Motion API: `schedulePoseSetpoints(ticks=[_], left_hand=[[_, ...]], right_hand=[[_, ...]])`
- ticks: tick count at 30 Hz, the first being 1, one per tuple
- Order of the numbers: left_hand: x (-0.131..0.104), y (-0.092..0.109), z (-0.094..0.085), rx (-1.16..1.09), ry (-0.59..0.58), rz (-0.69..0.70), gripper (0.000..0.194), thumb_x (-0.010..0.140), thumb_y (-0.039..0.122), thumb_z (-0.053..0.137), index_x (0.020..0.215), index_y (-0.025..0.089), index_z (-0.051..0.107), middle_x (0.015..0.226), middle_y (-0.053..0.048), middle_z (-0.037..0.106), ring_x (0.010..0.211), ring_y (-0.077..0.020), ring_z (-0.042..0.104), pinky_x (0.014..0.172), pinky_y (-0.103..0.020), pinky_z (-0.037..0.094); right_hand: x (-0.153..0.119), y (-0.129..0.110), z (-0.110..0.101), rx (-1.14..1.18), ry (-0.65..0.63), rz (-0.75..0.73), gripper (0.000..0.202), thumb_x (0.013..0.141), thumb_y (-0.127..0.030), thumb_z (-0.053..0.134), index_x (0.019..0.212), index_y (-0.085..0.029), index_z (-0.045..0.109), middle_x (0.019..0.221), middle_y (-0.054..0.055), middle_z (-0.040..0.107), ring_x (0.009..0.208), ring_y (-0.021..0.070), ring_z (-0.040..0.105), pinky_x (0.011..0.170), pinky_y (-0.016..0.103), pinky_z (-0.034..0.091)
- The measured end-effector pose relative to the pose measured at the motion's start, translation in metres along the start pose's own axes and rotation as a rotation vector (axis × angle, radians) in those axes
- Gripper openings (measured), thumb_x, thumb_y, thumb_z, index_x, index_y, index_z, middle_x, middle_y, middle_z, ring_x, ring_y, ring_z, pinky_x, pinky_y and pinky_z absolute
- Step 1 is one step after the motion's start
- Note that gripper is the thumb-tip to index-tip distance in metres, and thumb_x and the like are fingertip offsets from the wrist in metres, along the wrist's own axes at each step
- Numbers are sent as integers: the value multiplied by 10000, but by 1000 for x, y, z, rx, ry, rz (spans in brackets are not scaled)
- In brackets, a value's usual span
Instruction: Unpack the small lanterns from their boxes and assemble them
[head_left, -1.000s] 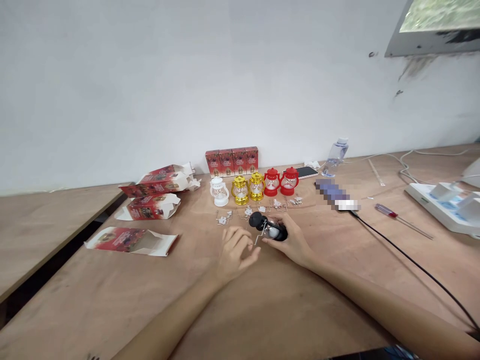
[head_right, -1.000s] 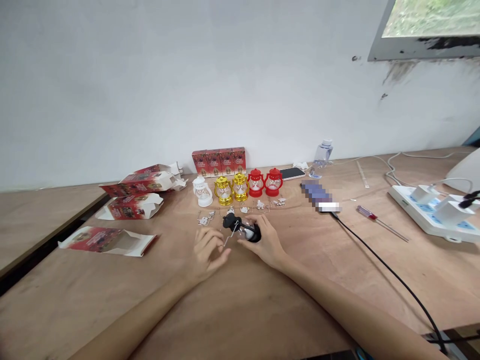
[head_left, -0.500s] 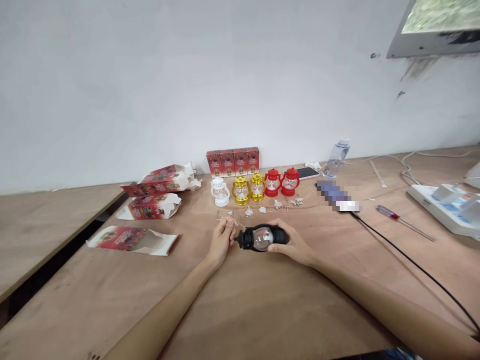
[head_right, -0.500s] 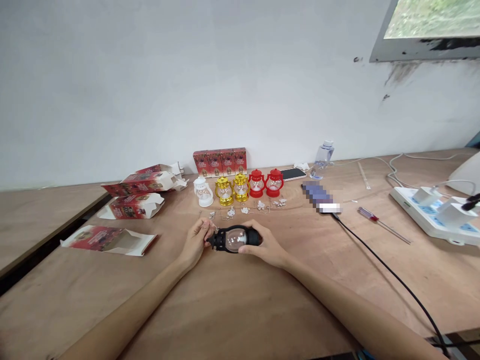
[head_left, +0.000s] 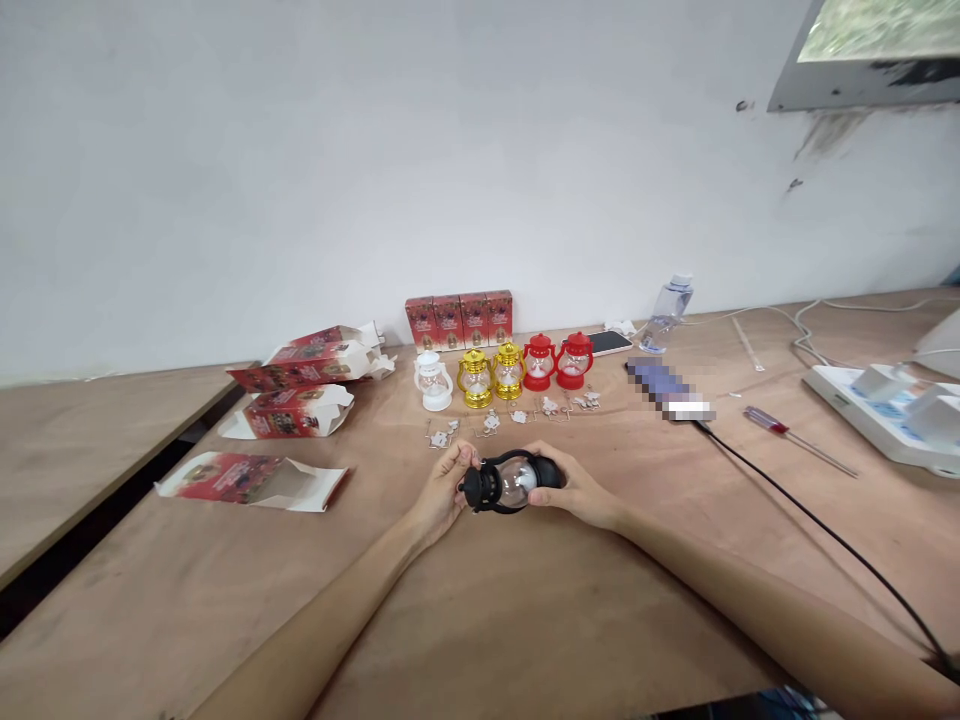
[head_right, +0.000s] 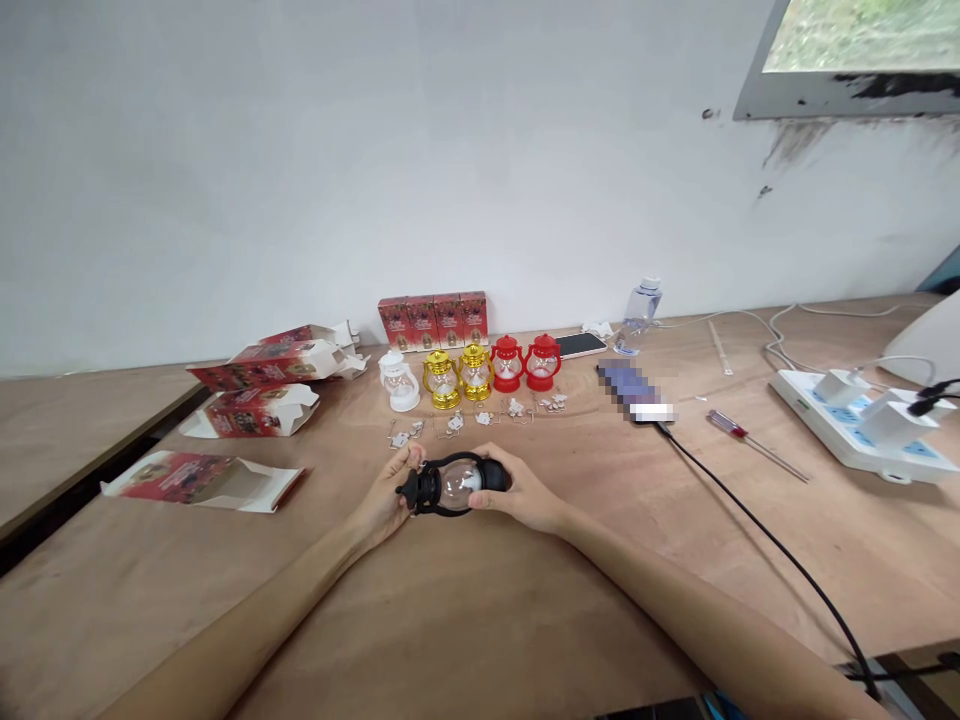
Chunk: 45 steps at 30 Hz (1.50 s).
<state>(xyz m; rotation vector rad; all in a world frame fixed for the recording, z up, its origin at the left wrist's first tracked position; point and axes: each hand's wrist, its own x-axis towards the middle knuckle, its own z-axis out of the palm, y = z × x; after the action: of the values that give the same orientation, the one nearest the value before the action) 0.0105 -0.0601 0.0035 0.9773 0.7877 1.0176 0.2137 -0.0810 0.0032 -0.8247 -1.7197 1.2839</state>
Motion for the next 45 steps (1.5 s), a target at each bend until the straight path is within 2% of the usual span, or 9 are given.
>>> schedulePoseSetpoints(ticks=[4, 9, 16, 22, 26, 34, 38, 41, 45], left_hand=[[0, 3, 0, -25, 21, 16, 512, 582, 574, 726, 673, 165, 431, 482, 113, 365, 346, 2, 193, 345, -121, 163], [2, 7, 1, -46, 55, 40, 515, 547, 549, 758, 656, 156, 442, 485, 111, 364, 346, 8, 222, 336, -111, 151], [4, 3, -4, -86, 75, 8, 500, 544, 527, 770, 667, 156, 458, 493, 110, 391, 333, 20, 229, 317, -98, 140], [10, 0, -11, -131, 65, -87, 408, 636, 466, 738, 693, 162, 472, 451, 121, 366, 292, 15, 210, 294, -98, 132], [12, 3, -14, -154, 71, -128, 393, 637, 427, 748, 699, 164, 463, 417, 130, 354, 278, 10, 190, 282, -100, 127], [10, 4, -13, -151, 41, -134, 294, 733, 361, 683, 713, 164, 465, 375, 141, 248, 272, -8, 179, 292, -108, 144], [10, 12, -17, -122, 29, -102, 290, 765, 370, 642, 688, 161, 455, 378, 126, 277, 279, -12, 201, 304, -118, 172], [14, 22, -30, -69, 58, -62, 289, 788, 387, 591, 672, 163, 450, 378, 121, 280, 273, -10, 202, 309, -121, 172], [20, 32, -49, 73, 93, -61, 283, 765, 388, 556, 631, 165, 444, 366, 117, 300, 247, -7, 171, 290, -136, 110]], right_hand=[[1, -2, 1, -9, 20, 10, 441, 695, -419, 692, 1044, -185, 560, 949, 16, 587, 866, 172, 520, 787, 285, 400], [-1, -4, 5, -1, 64, 65, 405, 690, -415, 696, 994, -181, 567, 822, -14, 555, 660, 105, 488, 623, 236, 399], [-1, -1, 10, 63, 134, 186, 399, 684, -470, 674, 908, -173, 530, 709, -19, 541, 520, 98, 496, 471, 231, 429], [-3, 1, 14, 8, 175, 164, 370, 697, -462, 671, 879, -187, 506, 692, -34, 532, 543, 100, 518, 517, 230, 442], [-6, -1, 20, -94, 238, 170, 358, 711, -463, 656, 885, -190, 502, 667, -41, 547, 560, 109, 521, 550, 234, 422], [-8, -12, 24, -309, 349, 116, 321, 702, -442, 667, 859, -203, 521, 728, -24, 567, 668, 134, 505, 612, 250, 392], [-6, -7, 21, -44, 359, 157, 332, 708, -473, 658, 816, -209, 487, 654, -47, 538, 570, 117, 510, 562, 256, 422], [-1, -3, 18, 207, 468, 158, 377, 682, -514, 667, 790, -206, 479, 687, -40, 541, 557, 117, 535, 528, 267, 466], [5, -3, 15, 409, 578, 195, 418, 638, -531, 696, 763, -202, 470, 641, -47, 541, 502, 114, 543, 488, 270, 473]])
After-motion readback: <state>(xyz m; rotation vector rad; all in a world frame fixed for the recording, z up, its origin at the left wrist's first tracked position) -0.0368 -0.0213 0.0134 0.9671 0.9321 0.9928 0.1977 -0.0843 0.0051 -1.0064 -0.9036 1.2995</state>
